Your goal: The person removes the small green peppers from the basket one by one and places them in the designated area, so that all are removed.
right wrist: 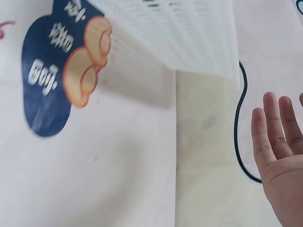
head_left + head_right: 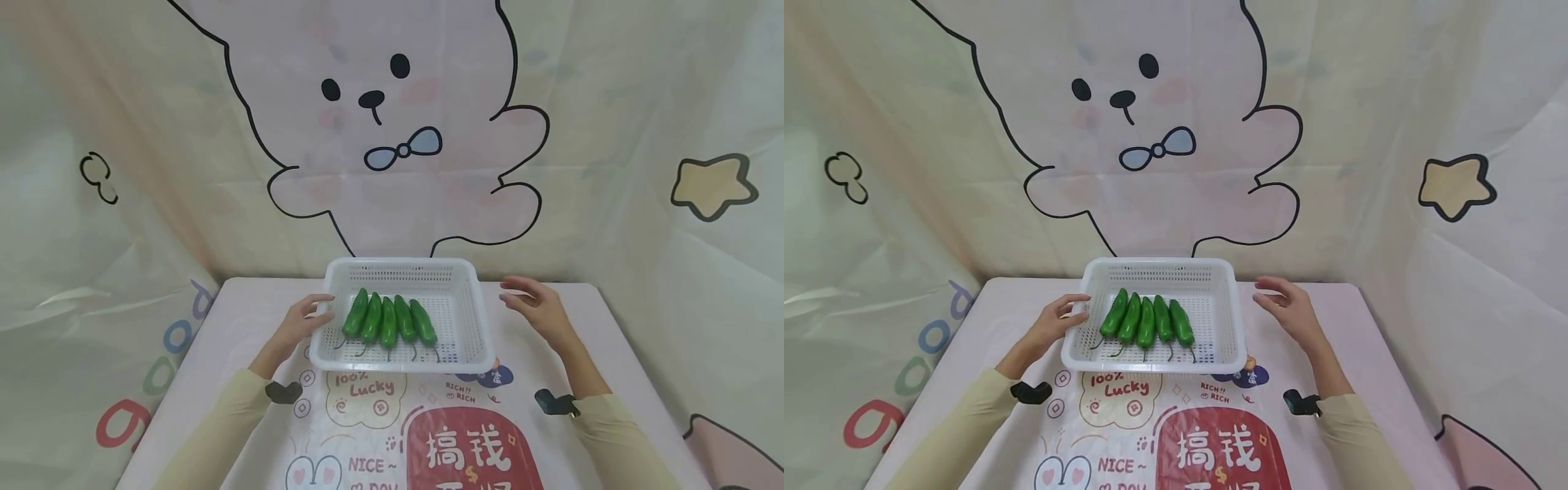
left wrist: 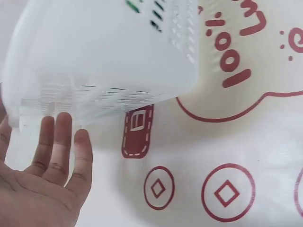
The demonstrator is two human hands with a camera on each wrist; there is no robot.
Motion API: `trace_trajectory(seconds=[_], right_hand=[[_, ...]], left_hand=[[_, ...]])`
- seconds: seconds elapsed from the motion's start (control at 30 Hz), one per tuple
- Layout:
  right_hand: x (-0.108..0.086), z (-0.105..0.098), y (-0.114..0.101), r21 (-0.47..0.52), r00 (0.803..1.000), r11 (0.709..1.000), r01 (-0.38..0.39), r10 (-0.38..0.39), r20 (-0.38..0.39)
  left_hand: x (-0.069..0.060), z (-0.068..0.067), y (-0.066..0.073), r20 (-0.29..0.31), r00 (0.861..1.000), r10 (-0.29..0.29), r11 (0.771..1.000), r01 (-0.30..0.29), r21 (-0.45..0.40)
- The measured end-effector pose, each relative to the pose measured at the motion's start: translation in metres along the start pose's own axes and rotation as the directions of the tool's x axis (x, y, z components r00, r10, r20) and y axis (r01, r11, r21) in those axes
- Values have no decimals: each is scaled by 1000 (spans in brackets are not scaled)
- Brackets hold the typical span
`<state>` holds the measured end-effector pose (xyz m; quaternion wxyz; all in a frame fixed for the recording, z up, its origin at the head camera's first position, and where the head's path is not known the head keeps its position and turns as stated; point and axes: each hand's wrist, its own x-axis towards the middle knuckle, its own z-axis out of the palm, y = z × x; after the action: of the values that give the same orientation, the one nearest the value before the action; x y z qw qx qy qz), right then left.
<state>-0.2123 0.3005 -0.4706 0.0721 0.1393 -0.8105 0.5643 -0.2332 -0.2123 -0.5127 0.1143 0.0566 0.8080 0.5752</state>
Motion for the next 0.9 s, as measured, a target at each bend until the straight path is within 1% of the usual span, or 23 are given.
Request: trace_trajectory(seconds=[0.1,0.17,0.33,0.47,0.67,0.8,0.9], right_hand=[[9,10,-5,8,1000,1000,-2,2,17],[15,17,-8,13,999,1000,1,-1,38],[30,34,-18,16,996,1000,16,-17,93],[40,45,-26,22,991,999,24,-27,134],[54,58,-36,42,983,999,12,-19,183],[62,67,-37,43,980,999,32,-40,194],[64,74,-43,52,977,998,38,-48,210]], left_hand=[[1,5,-4,-26,1000,7,1000,-8,-13],[0,6,-6,-38,999,12,1000,-12,-2],[-2,9,-6,-54,998,19,999,-17,35],[-3,10,-6,-68,997,38,999,-36,36],[0,11,-7,-88,996,22,998,-16,67],[0,11,-7,-101,995,6,998,0,56],[0,12,-7,-108,994,-1,999,6,51]])
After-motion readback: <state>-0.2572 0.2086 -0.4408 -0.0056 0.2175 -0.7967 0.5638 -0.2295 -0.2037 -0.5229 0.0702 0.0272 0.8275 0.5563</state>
